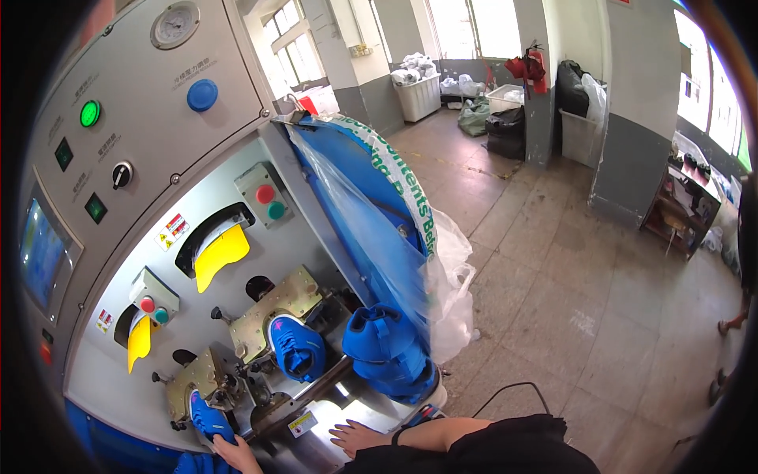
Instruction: Operate an industrial shoe-making machine to mold or press blue footwear components, then organize the processed parts on a work table.
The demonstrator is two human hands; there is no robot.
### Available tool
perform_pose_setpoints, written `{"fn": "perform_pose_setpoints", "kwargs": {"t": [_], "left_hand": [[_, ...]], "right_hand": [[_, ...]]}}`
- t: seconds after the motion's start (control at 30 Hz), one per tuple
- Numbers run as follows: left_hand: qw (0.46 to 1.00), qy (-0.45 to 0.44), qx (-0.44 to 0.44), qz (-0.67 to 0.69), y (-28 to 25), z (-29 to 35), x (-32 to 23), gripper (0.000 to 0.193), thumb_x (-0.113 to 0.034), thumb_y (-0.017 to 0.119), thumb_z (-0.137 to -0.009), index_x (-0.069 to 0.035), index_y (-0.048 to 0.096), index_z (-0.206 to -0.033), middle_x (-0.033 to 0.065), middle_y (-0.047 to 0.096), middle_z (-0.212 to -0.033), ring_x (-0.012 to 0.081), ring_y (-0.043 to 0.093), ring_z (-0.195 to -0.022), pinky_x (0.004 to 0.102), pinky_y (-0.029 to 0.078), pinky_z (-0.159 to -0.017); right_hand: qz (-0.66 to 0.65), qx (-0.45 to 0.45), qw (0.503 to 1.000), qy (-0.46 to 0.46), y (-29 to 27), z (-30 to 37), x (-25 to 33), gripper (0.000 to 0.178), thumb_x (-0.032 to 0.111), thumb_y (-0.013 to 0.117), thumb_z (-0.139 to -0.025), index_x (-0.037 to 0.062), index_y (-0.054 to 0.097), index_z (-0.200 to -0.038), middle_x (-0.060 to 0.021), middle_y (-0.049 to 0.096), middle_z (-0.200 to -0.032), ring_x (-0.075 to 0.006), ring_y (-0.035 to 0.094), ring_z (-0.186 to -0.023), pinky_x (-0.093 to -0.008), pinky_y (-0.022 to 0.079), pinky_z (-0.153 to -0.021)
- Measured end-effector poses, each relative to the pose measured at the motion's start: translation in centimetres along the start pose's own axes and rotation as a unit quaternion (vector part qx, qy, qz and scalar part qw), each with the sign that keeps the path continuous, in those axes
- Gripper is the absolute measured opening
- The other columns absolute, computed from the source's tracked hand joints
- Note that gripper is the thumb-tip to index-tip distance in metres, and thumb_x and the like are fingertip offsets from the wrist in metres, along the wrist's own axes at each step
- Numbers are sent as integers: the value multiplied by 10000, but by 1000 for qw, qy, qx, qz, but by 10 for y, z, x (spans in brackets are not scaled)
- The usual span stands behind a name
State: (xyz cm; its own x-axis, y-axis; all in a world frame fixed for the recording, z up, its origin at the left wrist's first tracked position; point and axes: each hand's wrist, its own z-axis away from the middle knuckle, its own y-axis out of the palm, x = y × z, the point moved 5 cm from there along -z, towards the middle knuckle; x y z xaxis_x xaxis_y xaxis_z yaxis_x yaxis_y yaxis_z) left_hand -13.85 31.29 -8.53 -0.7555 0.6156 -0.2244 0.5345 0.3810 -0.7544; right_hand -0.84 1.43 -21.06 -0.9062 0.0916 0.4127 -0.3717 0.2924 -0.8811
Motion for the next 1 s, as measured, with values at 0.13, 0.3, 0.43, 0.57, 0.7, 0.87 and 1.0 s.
{"fn": "perform_pose_setpoints", "kwargs": {"t": [0.13,0.3,0.43,0.57,0.7,0.87,1.0], "left_hand": [[1000,9,-2,-17,10,5,17,590,-71,702,-748,73,453,-1263,288,508,-1208,463,450,-1138,492,362,-1002],[1000,6,17,-9,15,1,19,631,-75,712,-753,76,435,-1300,286,491,-1271,458,429,-1200,488,341,-1044],[999,34,-10,-16,14,4,21,624,-73,712,-753,77,438,-1293,283,491,-1273,455,429,-1203,485,340,-1047],[1000,30,0,6,1,2,8,581,-100,709,-772,61,465,-1274,281,514,-1215,453,454,-1152,485,366,-997],[999,42,-8,-7,-50,-2,-53,393,-252,716,-735,53,614,-962,283,629,-944,452,583,-906,505,466,-839],[999,49,-9,1,-53,0,-50,407,-237,718,-739,60,596,-989,294,613,-936,465,562,-899,520,437,-845],[998,56,10,1,-48,-2,-46,412,-233,722,-740,54,595,-1006,292,612,-943,461,557,-923,525,430,-849]], "right_hand": [[23,-40,999,-7,9,0,-1,480,269,566,-843,80,523,-1283,-136,445,-1417,-276,407,-1329,-465,351,-1057],[33,-74,997,-4,18,-3,-6,461,294,583,-829,99,546,-1244,-116,468,-1392,-265,428,-1307,-455,367,-1036],[46,-64,997,-4,20,-6,-4,476,310,591,-817,104,547,-1244,-113,468,-1395,-264,429,-1306,-456,372,-1033],[45,-61,997,-8,28,-9,-6,480,310,589,-813,100,547,-1242,-116,463,-1402,-266,428,-1307,-462,379,-1024],[47,-84,995,-9,32,-10,-7,481,308,591,-807,96,552,-1236,-125,482,-1387,-270,445,-1291,-462,388,-1017],[43,-92,995,-9,30,-10,-5,457,285,582,-807,87,560,-1218,-134,493,-1380,-275,456,-1279,-474,391,-1021],[36,-82,996,-9,24,-9,-7,451,269,582,-806,76,560,-1213,-145,484,-1390,-287,460,-1276,-500,388,-1029]]}}
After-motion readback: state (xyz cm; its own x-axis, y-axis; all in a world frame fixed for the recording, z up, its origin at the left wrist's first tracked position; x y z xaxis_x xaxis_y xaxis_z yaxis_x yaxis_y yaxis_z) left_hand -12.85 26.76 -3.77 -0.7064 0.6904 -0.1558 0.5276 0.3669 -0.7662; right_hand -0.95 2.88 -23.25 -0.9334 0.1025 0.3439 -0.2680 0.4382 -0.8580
